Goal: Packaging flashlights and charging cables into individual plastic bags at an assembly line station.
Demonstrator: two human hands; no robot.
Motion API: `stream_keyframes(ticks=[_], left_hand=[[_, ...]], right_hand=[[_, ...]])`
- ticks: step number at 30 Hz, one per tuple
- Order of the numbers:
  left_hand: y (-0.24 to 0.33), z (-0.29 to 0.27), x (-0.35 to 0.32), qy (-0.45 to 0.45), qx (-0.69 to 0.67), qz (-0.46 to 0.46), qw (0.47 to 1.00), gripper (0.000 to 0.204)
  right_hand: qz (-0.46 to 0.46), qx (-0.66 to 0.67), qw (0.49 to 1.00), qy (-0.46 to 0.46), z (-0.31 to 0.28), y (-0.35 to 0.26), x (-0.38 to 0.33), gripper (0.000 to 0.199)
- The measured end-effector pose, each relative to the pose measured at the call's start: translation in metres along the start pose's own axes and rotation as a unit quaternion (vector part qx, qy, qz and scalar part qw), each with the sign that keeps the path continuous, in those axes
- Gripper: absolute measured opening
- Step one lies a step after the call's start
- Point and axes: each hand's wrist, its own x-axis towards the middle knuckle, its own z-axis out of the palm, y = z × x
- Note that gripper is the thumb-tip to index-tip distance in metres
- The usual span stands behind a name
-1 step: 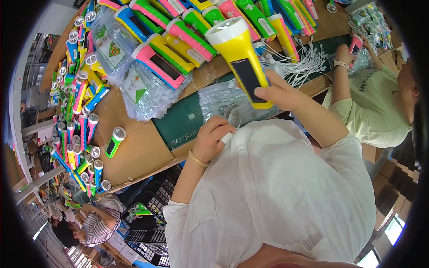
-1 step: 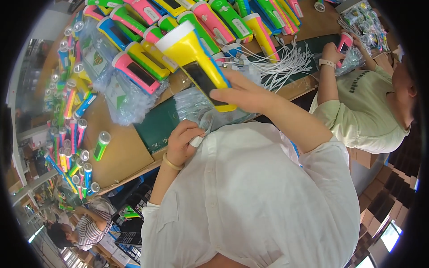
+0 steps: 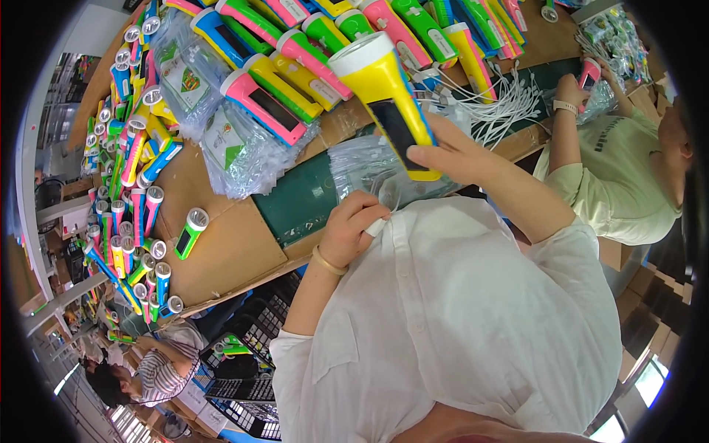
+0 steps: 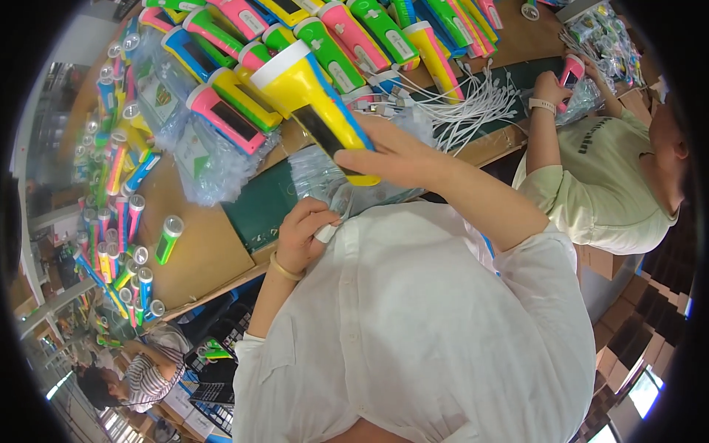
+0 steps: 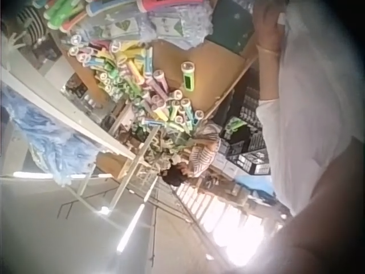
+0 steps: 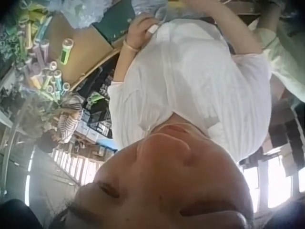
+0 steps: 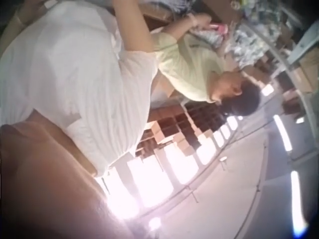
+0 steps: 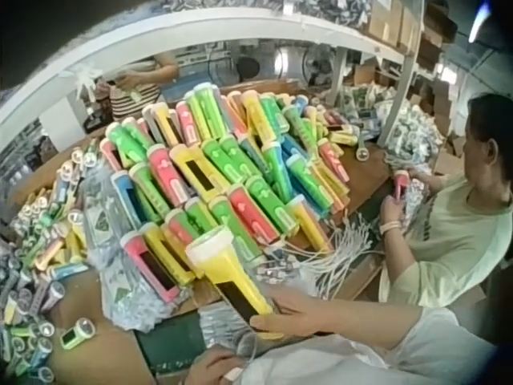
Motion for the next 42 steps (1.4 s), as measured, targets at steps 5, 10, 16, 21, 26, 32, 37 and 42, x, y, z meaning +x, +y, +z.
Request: stream_keyframes(ticks=[5, 10, 16, 21, 26, 32, 37, 42], left_hand=[[0.001, 0.001, -0.002, 0.006, 0.012, 0.011, 1.000, 0.020], [-0.002, 0.002, -0.005, 0.037, 0.017, 0.006, 0.999, 0.023], [0.001, -0.008, -0.004, 0.084, 0.008, -0.037, 0.996, 0.019], [-0.004, -0.011, 0.004, 0.042, -0.024, -0.016, 0.999, 0.019], [-0.009, -0.009, 0.034, 0.007, -0.038, 0.053, 0.998, 0.021], [-0.016, -0.008, 0.027, 0.053, 0.027, 0.009, 0.998, 0.019], [-0.014, -0.008, 0.022, 0.047, 0.035, -0.015, 0.998, 0.018], [-0.013, -0.010, 0.018, 0.045, 0.056, -0.016, 0.997, 0.017]], right_hand=[[-0.015, -0.073, 0.997, -0.033, 0.018, 0.008, 0.010, 0.064], [-0.003, -0.164, 0.980, -0.115, 0.014, 0.022, 0.001, 0.051], [0.132, -0.502, 0.832, -0.197, -0.008, -0.017, -0.010, 0.047], [0.012, -0.627, 0.750, -0.211, -0.008, -0.015, -0.018, 0.028], [-0.031, -0.658, 0.730, -0.180, 0.024, 0.021, -0.032, 0.019], [-0.061, -0.535, 0.841, 0.054, -0.067, -0.009, -0.025, 0.025], [-0.015, -0.686, 0.717, 0.120, -0.134, 0.021, -0.037, 0.012], [0.010, -0.531, 0.830, 0.171, -0.149, -0.002, -0.042, 0.010]])
